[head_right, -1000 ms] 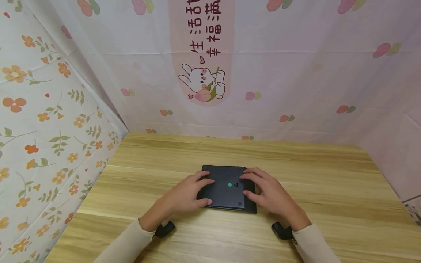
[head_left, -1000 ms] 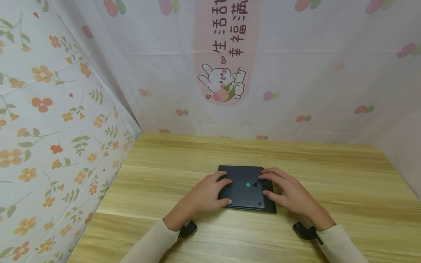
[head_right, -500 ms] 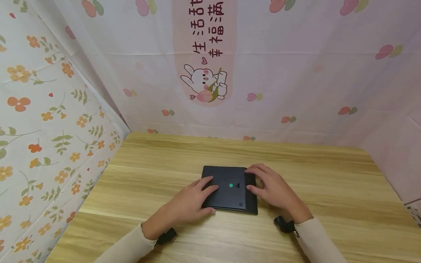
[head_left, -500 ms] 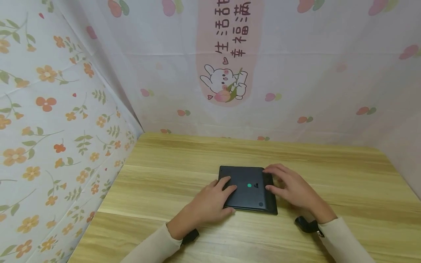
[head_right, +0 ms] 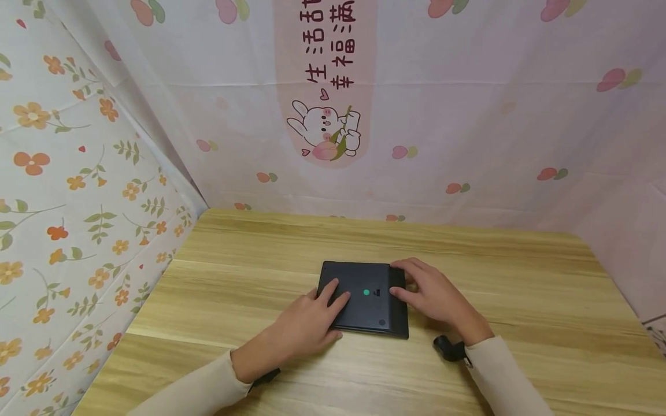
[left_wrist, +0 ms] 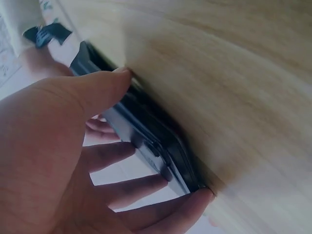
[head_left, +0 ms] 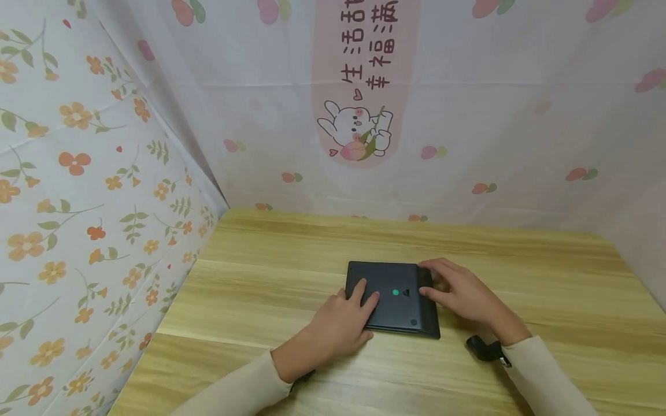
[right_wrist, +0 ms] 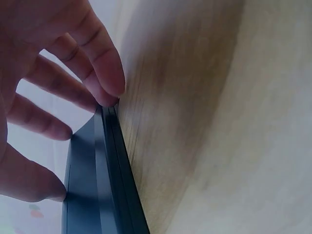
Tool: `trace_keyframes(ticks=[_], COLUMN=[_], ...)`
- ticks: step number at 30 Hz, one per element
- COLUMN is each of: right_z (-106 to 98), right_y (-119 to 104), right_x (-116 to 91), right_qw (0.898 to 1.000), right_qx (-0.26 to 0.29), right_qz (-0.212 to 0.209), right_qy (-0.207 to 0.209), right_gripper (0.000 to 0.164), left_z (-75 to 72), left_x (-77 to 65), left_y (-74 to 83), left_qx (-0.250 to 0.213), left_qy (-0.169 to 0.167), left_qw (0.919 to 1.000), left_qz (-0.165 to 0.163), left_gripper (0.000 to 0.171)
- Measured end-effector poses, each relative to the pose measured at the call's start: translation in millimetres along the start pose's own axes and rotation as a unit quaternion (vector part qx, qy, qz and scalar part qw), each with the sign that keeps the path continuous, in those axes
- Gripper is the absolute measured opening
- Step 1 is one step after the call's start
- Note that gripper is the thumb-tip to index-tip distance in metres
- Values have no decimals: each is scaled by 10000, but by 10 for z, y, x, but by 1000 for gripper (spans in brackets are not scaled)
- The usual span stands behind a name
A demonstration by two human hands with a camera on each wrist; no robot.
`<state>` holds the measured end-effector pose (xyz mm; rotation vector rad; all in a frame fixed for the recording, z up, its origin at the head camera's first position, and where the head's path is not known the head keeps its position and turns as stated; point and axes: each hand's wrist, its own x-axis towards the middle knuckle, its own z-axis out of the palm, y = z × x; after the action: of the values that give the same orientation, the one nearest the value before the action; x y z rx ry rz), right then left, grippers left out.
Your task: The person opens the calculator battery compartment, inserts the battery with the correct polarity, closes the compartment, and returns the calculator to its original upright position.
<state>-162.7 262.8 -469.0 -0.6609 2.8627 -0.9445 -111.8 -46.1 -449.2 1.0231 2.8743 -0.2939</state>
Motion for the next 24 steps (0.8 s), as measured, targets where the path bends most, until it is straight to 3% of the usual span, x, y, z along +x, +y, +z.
trace_keyframes(ticks=[7, 12, 19, 24], right_z=[0, -9, -18, -21], right_y=[-10, -35, -76, -92], right_x=[72, 112, 115, 110], right_qw=[9996, 9997, 9996, 9996], right_qx=[-18, -28, -101, -145], right_qz=[159, 48, 38, -38], right_qy=[-236, -246, -246, -226], right_gripper=[63, 61, 59, 59], left_z=[30, -10, -7, 27], left_x=[38, 40, 59, 66], left_y=[50, 77, 103, 127], left_qx=[218, 674, 1718, 2039], left_qy=[195, 270, 682, 803], left_qw=[9996, 9971, 9808, 9729], left_qz=[64, 212, 616, 736], left_gripper=[72, 69, 62, 48])
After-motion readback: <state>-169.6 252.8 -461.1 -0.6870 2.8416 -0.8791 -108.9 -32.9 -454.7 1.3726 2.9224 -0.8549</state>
